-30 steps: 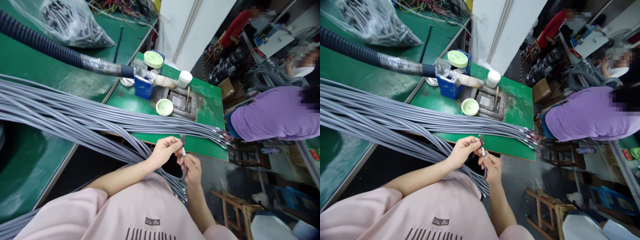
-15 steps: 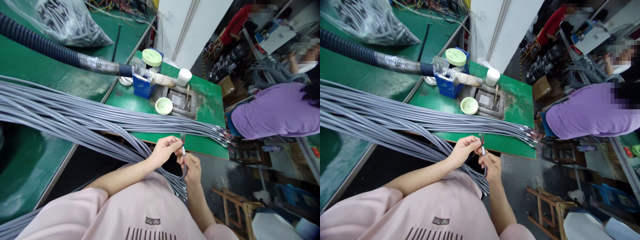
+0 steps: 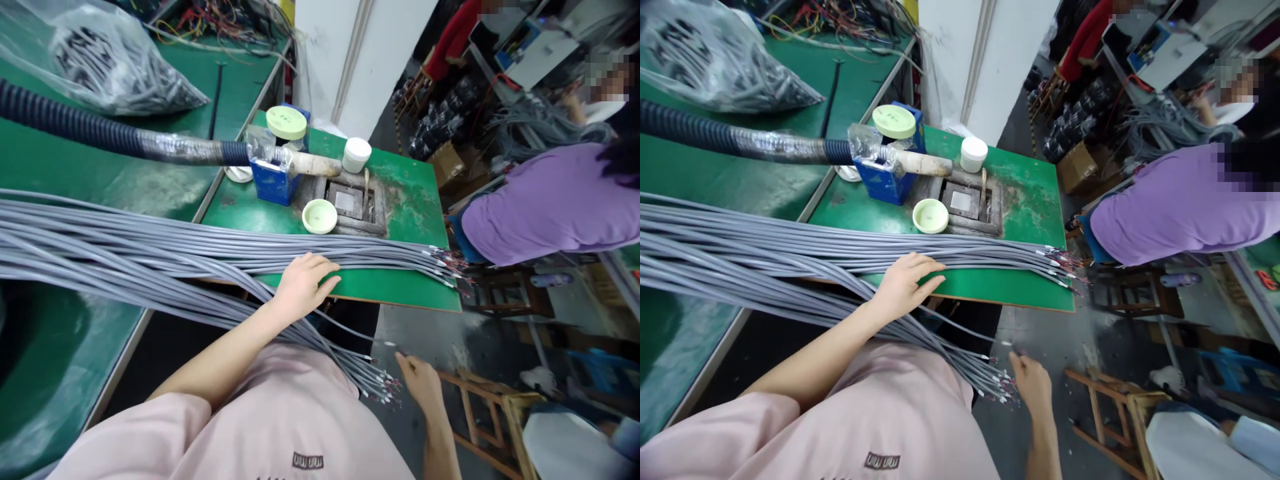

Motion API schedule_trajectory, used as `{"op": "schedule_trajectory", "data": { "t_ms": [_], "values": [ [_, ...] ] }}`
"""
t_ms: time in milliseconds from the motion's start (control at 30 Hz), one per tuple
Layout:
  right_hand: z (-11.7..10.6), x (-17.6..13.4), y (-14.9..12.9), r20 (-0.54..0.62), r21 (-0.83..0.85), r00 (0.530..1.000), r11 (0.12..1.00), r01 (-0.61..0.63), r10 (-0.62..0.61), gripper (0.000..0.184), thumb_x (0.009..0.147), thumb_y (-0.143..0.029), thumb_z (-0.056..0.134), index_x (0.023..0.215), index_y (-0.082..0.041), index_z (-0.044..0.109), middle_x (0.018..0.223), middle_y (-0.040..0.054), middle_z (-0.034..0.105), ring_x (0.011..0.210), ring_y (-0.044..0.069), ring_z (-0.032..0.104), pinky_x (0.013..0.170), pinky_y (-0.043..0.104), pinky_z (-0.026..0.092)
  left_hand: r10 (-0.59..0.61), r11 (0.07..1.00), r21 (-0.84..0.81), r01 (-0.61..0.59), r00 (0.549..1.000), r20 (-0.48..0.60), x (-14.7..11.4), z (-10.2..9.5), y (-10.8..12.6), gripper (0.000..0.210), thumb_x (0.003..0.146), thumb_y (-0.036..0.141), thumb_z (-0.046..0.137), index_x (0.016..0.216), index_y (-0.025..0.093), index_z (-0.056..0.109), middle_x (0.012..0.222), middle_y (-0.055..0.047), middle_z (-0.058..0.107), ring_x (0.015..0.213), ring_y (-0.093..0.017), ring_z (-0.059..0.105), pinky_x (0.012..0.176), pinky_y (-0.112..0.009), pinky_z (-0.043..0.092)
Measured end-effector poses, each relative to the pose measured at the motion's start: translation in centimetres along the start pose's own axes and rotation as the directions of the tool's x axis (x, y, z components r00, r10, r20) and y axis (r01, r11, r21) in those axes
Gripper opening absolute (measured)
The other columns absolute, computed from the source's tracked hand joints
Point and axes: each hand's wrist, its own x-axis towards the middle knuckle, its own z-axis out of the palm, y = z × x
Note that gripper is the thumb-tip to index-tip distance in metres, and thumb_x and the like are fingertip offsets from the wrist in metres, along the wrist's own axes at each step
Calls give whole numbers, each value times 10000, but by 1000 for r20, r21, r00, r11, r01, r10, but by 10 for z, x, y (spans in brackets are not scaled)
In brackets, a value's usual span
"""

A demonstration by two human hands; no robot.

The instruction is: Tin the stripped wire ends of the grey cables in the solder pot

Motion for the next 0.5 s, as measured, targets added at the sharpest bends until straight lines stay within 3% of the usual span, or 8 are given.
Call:
{"op": "schedule_trajectory", "data": {
  "t_ms": [100,200,300,400,500],
  "values": [
    [10,-5,-21,146,20,980,991,132,-133,481,825,-537,434,505,-189,526,483,18,548,493,132,491,529,248,333,16,967,252,-49,991,129,7,9,3,280,879,313,544,1090,159,645,1057,-103,662,958,-254,561,782,-382,432],
    [17,-4,-63,249,235,929,947,217,-274,382,868,-441,449,643,-174,605,584,15,601,587,135,544,591,242,387,-7,926,373,-63,983,185,13,19,9,320,843,323,592,1114,157,622,1064,-119,626,993,-280,524,774,-382,424],
    [25,3,-101,305,483,874,852,200,-378,280,862,-383,500,771,-171,659,622,7,623,604,127,563,611,243,433,-30,916,399,-53,979,200,19,26,10,241,843,297,588,1023,143,630,1000,-128,612,977,-282,524,772,-381,424],
    [32,15,-128,325,752,854,659,27,-406,275,827,-408,563,930,-170,654,687,14,653,576,126,590,556,253,483,-26,938,343,-49,978,209,23,28,6,123,872,235,529,893,149,614,920,-112,618,929,-270,548,760,-385,424],
    [30,30,-146,295,917,868,374,-140,-399,375,789,-434,618,1080,-199,589,843,43,700,573,135,622,463,244,481,23,993,112,-47,978,207,23,23,4,92,891,222,489,897,170,565,970,-91,632,949,-242,567,800,-380,436]
  ]
}}
